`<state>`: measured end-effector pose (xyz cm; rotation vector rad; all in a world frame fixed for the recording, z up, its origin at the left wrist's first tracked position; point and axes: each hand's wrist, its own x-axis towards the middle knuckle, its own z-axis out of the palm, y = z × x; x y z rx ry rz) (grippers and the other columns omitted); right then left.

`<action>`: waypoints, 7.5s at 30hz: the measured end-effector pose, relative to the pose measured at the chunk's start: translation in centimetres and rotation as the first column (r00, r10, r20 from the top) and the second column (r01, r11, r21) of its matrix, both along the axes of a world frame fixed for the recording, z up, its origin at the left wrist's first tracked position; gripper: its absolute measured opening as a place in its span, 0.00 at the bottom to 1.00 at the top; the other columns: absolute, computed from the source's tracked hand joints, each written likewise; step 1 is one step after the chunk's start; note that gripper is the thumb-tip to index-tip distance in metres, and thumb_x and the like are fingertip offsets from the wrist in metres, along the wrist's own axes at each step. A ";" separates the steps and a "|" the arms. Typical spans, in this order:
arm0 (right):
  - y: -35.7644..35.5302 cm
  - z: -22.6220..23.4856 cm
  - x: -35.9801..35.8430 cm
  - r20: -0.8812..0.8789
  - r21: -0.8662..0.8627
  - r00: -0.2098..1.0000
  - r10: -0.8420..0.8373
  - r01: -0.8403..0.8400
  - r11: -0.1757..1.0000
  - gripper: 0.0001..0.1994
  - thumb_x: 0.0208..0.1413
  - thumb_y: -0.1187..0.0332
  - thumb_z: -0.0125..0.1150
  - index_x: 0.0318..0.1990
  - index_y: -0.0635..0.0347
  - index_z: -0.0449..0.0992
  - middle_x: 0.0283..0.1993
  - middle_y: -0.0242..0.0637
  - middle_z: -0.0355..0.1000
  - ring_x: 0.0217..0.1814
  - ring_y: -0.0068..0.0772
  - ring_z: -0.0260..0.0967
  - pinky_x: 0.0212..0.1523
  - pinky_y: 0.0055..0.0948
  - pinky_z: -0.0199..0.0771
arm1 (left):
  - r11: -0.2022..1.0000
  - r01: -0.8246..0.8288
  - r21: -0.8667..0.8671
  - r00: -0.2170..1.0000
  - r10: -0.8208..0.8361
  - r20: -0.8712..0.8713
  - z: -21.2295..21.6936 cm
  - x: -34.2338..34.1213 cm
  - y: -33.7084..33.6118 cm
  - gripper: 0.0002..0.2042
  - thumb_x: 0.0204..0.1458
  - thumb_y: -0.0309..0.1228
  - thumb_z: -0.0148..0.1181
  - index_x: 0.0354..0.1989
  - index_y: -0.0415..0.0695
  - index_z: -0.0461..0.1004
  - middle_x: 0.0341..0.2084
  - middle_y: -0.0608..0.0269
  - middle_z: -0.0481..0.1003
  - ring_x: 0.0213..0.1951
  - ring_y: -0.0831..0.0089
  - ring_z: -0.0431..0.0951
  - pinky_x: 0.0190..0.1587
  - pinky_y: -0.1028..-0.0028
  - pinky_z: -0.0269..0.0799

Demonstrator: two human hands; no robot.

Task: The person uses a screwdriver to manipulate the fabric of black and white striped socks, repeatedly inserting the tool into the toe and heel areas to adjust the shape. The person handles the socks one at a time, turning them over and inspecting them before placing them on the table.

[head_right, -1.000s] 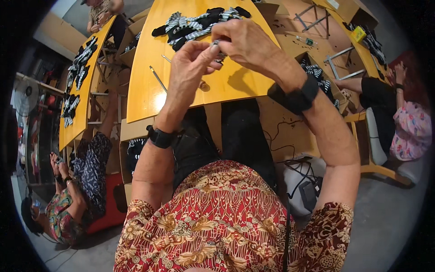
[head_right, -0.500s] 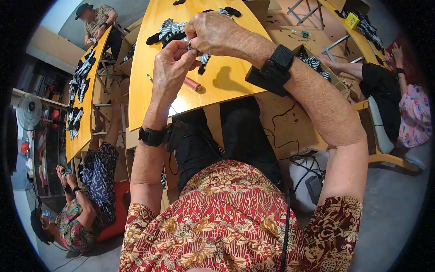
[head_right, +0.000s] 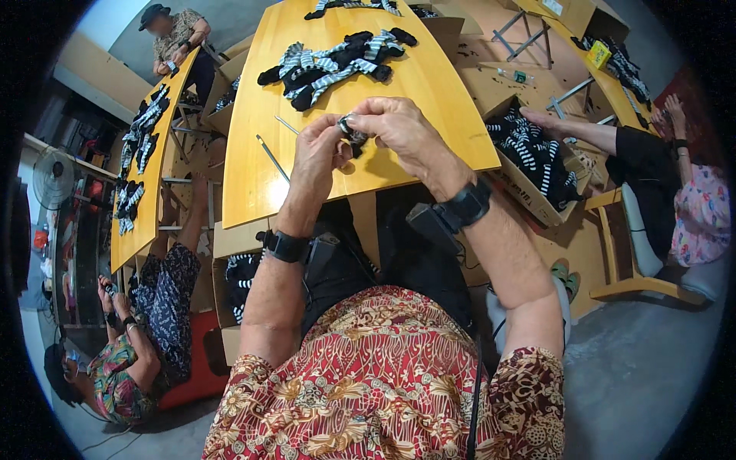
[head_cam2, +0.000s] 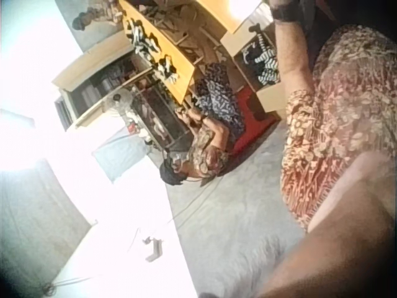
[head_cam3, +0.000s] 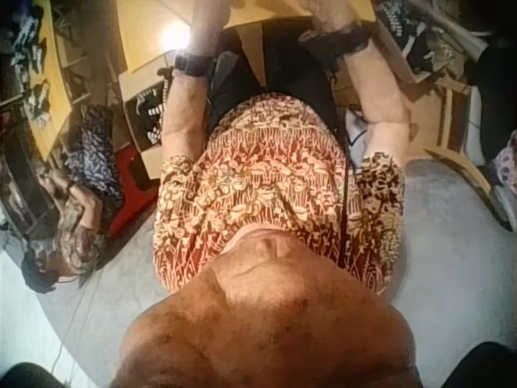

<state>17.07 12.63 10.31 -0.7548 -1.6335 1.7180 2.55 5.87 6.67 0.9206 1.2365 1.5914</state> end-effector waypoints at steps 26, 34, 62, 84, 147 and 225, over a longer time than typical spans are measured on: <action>-2.1 -3.8 -1.5 -0.126 -0.036 0.974 -0.187 0.184 0.982 0.03 0.57 0.71 0.59 0.31 0.55 0.73 0.25 0.21 0.67 0.21 0.10 0.58 0.19 0.13 0.55 | 0.996 -0.055 0.073 0.831 0.006 0.556 -2.1 0.8 -1.5 0.04 0.62 0.29 0.49 0.36 0.43 0.66 0.24 0.68 0.69 0.18 0.87 0.59 0.20 0.86 0.56; -1.1 -5.7 -0.9 -0.350 -0.306 0.932 -0.096 -0.017 0.952 0.03 0.59 0.69 0.57 0.33 0.54 0.73 0.26 0.21 0.68 0.25 0.11 0.62 0.23 0.12 0.58 | 0.958 0.108 0.264 0.810 -0.239 0.536 -2.4 0.5 -1.9 0.02 0.59 0.27 0.53 0.38 0.45 0.68 0.28 0.70 0.72 0.19 0.87 0.61 0.23 0.87 0.58; -1.8 -4.8 -0.7 -0.258 -0.034 0.947 -0.192 0.190 0.981 0.02 0.55 0.74 0.60 0.31 0.57 0.74 0.27 0.23 0.70 0.26 0.12 0.61 0.26 0.15 0.61 | 0.982 -0.061 0.176 0.795 -0.059 0.604 -2.9 2.7 -2.0 0.02 0.59 0.26 0.53 0.34 0.46 0.68 0.27 0.70 0.70 0.22 0.85 0.65 0.25 0.84 0.60; -2.7 -4.8 -0.4 -0.245 -0.069 0.961 -0.130 0.116 0.991 0.04 0.54 0.70 0.64 0.33 0.60 0.76 0.29 0.25 0.72 0.31 0.13 0.64 0.33 0.13 0.62 | 0.913 -0.234 0.335 0.964 0.172 0.205 -4.0 2.4 -1.6 0.07 0.55 0.27 0.60 0.37 0.44 0.67 0.30 0.69 0.72 0.27 0.82 0.73 0.30 0.83 0.69; -2.7 -6.7 -1.3 -0.400 -0.257 0.893 -0.205 0.105 0.961 0.04 0.57 0.73 0.60 0.34 0.56 0.70 0.24 0.22 0.65 0.20 0.10 0.56 0.18 0.12 0.53 | 0.990 -0.124 0.060 0.950 0.101 0.295 -3.8 1.7 -2.3 0.05 0.55 0.24 0.55 0.35 0.47 0.66 0.24 0.74 0.66 0.21 0.87 0.62 0.21 0.86 0.55; -5.4 -3.5 -5.2 -0.105 0.341 0.984 -0.145 0.173 0.924 0.07 0.56 0.69 0.61 0.31 0.62 0.71 0.21 0.26 0.69 0.25 0.11 0.65 0.25 0.17 0.66 | 0.929 0.159 0.335 0.681 -0.349 0.644 -3.7 -0.2 -7.4 0.17 0.54 0.28 0.62 0.50 0.47 0.63 0.26 0.71 0.72 0.15 0.89 0.62 0.15 0.89 0.54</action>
